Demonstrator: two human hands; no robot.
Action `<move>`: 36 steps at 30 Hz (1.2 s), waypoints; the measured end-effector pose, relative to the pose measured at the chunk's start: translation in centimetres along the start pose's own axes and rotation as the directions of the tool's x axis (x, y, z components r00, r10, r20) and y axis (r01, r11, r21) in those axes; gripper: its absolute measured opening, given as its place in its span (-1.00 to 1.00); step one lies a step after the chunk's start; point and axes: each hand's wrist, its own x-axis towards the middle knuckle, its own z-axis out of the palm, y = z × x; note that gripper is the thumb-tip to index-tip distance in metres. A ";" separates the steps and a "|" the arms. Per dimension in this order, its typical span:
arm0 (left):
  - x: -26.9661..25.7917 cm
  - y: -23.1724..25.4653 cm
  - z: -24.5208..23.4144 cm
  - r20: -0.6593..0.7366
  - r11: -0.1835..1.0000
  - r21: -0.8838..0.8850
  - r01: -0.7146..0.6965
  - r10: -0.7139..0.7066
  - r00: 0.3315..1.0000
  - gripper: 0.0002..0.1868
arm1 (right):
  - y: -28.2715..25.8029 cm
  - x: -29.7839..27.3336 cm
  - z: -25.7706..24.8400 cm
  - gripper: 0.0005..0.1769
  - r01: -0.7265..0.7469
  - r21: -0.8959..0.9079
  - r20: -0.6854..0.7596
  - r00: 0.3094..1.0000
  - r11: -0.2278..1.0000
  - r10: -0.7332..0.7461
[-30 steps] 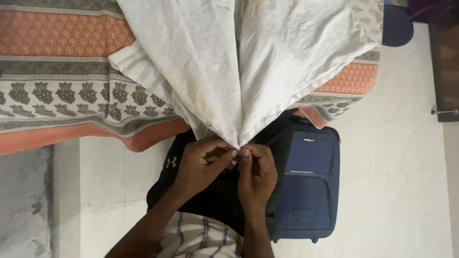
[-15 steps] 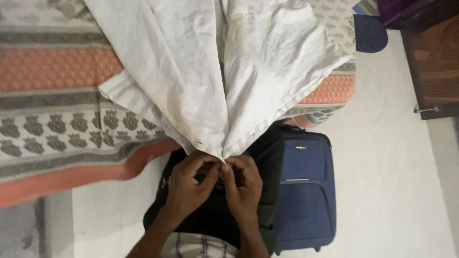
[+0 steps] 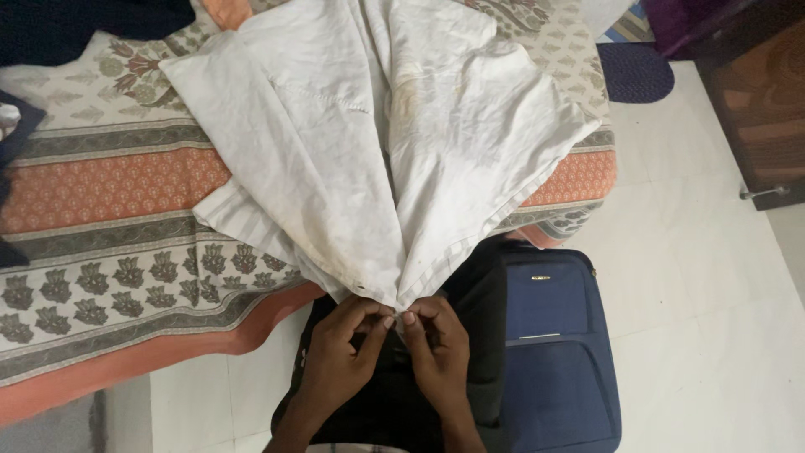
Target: The person picks up a white shirt from a pile on a bed, spreads it out, and folds it into a square. Then the person picks up a second white shirt, unfolds it to see the collar, and begins to button it by hand at the neck.
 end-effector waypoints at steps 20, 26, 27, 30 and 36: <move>0.8 -1.3 -0.6 -0.112 0.541 -0.826 0.161 -0.436 0.893 -0.62 | 0.4 6.1 -1.8 -0.61 -0.416 0.550 0.108 0.895 0.724 0.433; 1.3 0.7 -1.6 -0.399 0.685 -0.703 -0.192 -0.157 0.903 -0.61 | -0.8 6.8 -2.2 -0.79 -0.181 0.801 -0.037 0.936 0.571 0.349; 1.4 1.3 -1.8 -0.427 0.719 -0.660 -0.217 -0.122 0.896 -0.60 | -1.8 6.7 -2.3 -0.74 -0.133 0.783 -0.100 0.938 0.608 0.333; 1.1 3.0 -2.6 -0.478 0.818 -0.507 -0.273 -0.004 0.878 -0.58 | -4.8 5.8 -2.6 -0.71 0.015 0.695 -0.228 0.953 0.718 0.201; -1.6 5.2 -2.9 -0.508 0.896 -0.331 -0.296 0.095 0.856 -0.63 | -8.8 2.3 -2.9 -0.74 0.164 0.456 -0.465 0.882 0.875 0.077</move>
